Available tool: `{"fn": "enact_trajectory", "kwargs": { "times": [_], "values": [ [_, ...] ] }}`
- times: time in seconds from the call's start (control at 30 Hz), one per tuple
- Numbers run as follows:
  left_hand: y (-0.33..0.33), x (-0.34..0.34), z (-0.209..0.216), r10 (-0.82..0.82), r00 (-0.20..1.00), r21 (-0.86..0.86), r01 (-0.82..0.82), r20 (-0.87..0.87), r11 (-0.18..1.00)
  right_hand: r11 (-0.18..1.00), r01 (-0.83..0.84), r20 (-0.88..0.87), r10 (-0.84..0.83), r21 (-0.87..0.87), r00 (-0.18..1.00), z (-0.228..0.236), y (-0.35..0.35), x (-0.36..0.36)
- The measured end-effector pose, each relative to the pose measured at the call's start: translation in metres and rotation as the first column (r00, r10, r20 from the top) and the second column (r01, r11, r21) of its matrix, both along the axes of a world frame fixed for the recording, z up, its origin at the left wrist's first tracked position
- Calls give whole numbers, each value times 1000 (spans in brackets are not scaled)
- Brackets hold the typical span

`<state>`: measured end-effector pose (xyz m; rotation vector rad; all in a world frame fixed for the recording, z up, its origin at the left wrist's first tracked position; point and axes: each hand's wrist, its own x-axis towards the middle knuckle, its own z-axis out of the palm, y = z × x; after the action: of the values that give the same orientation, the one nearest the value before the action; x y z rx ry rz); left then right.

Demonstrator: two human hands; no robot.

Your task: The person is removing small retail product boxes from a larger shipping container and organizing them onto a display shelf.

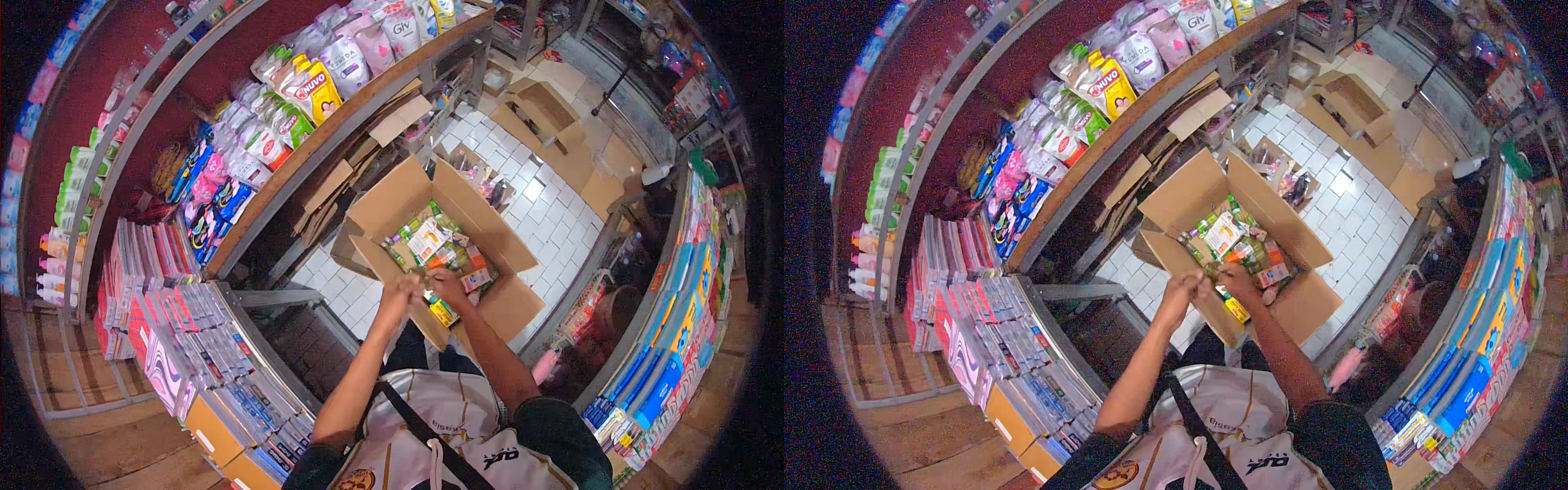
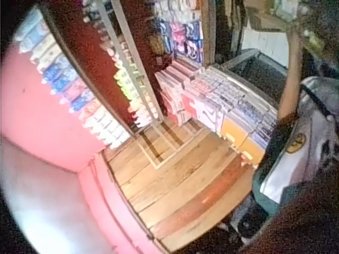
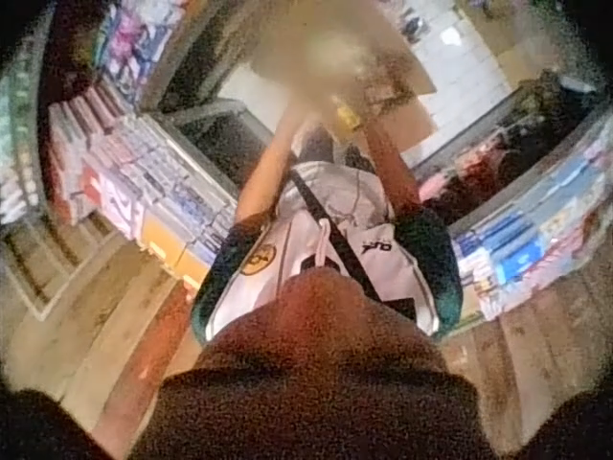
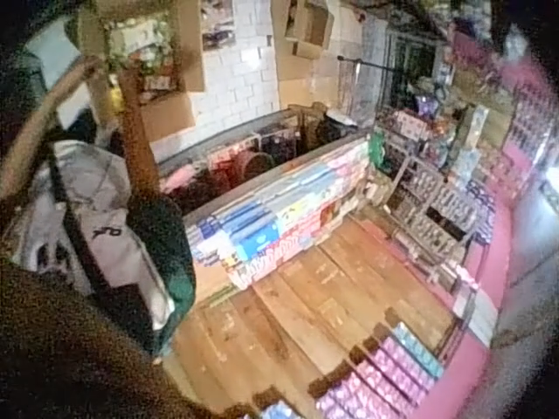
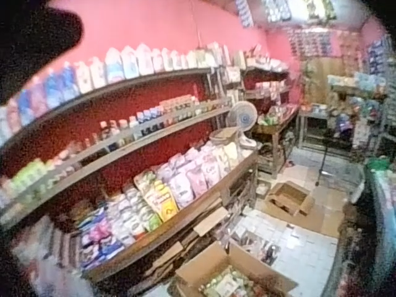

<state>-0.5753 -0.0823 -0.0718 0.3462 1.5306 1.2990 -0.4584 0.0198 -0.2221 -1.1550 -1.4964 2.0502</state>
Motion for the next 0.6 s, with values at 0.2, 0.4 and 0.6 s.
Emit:
{"fn": "enact_trajectory", "kwargs": {
  "times": [0.2, 0.4, 0.6],
  "values": [
    [90, -70, -110, 370, 889, -215, -319, 270, 923, 964, -266, 156, 258, 28, 953, -73, 19, -74],
    [112, -89, -216, 133, 905, -538, -353, -405, 765, 951, -257, 253, 209, 171, 944, -142, 32, -136],
    [121, -100, -290, 303, 847, -461, -500, -437, 733, 942, -275, 203, 236, 194, 950, -178, 51, -170]
  ]
}}
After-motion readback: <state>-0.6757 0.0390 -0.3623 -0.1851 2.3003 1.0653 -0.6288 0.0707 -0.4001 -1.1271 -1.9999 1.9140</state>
